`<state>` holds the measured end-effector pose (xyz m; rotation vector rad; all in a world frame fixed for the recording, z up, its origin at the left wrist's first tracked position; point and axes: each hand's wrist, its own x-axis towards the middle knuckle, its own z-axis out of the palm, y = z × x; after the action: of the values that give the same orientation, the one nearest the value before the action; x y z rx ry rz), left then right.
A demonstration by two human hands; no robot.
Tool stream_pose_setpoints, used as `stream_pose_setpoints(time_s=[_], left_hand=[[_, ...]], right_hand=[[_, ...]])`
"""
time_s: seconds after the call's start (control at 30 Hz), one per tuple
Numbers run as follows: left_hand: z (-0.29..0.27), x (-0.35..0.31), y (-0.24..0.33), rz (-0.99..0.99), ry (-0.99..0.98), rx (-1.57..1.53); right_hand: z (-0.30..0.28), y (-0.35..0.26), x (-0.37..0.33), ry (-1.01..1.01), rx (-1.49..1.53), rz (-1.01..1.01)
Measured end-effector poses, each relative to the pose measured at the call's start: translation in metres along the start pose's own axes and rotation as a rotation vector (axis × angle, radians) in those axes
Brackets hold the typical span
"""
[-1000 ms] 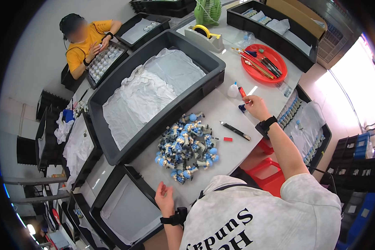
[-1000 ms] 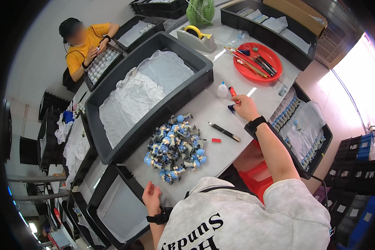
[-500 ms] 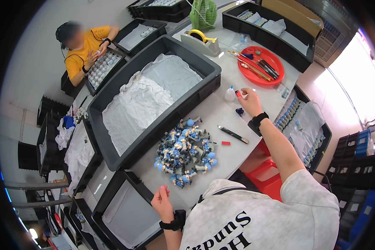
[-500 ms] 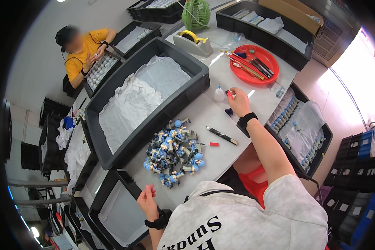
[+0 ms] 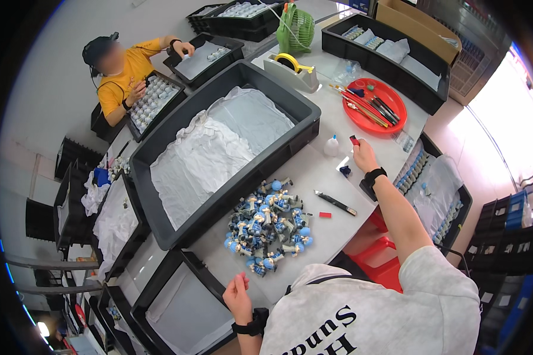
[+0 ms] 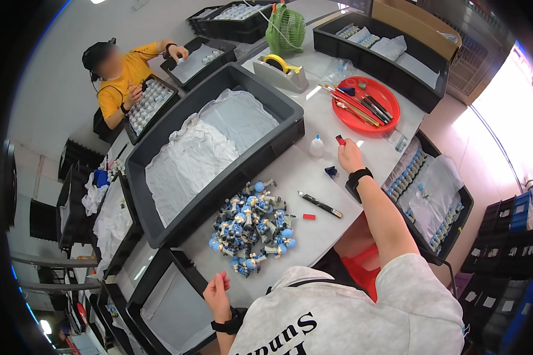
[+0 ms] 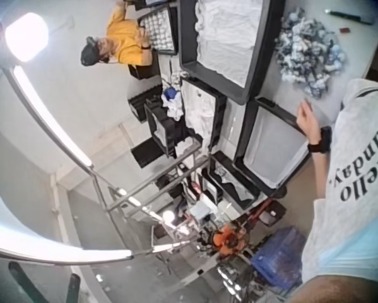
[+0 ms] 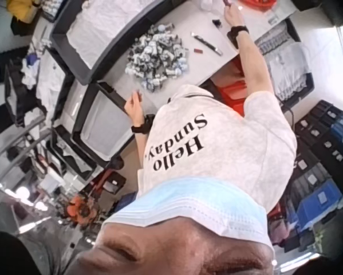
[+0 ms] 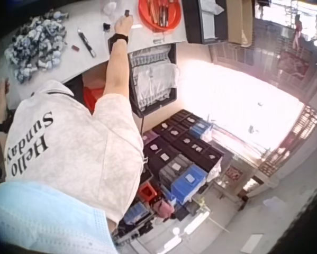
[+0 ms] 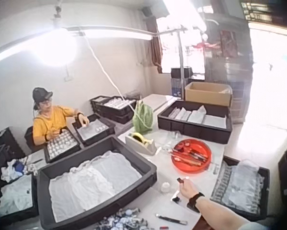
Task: The person assembles small blue and white miniature figures at a workbench. They pick up individual figures, apply glue from a small bottle to specific parts, and attach components by hand. Completed figures are placed into a black tray lined with white paper. The process is repeated for multiple figures throughout the clip.
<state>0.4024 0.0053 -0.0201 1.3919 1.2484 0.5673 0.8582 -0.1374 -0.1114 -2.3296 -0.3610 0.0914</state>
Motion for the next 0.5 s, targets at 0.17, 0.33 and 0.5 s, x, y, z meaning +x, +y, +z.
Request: stream_pose_setpoints(time_s=[0.17,0.33,0.5], left_hand=[[0.001,0.004,-0.005,-0.006,-0.021,-0.007],[0.003,0.006,-0.006,0.0,-0.043,-0.008],[-0.001,0.005,-0.008,-0.006,-0.038,-0.012]], right_hand=[[-0.019,-0.019,-0.011,-0.266,0.701,0.233],[-0.017,-0.016,-0.014,-0.342,0.925,0.243],[-0.014,-0.024,-0.017,-0.368,0.977,0.262]])
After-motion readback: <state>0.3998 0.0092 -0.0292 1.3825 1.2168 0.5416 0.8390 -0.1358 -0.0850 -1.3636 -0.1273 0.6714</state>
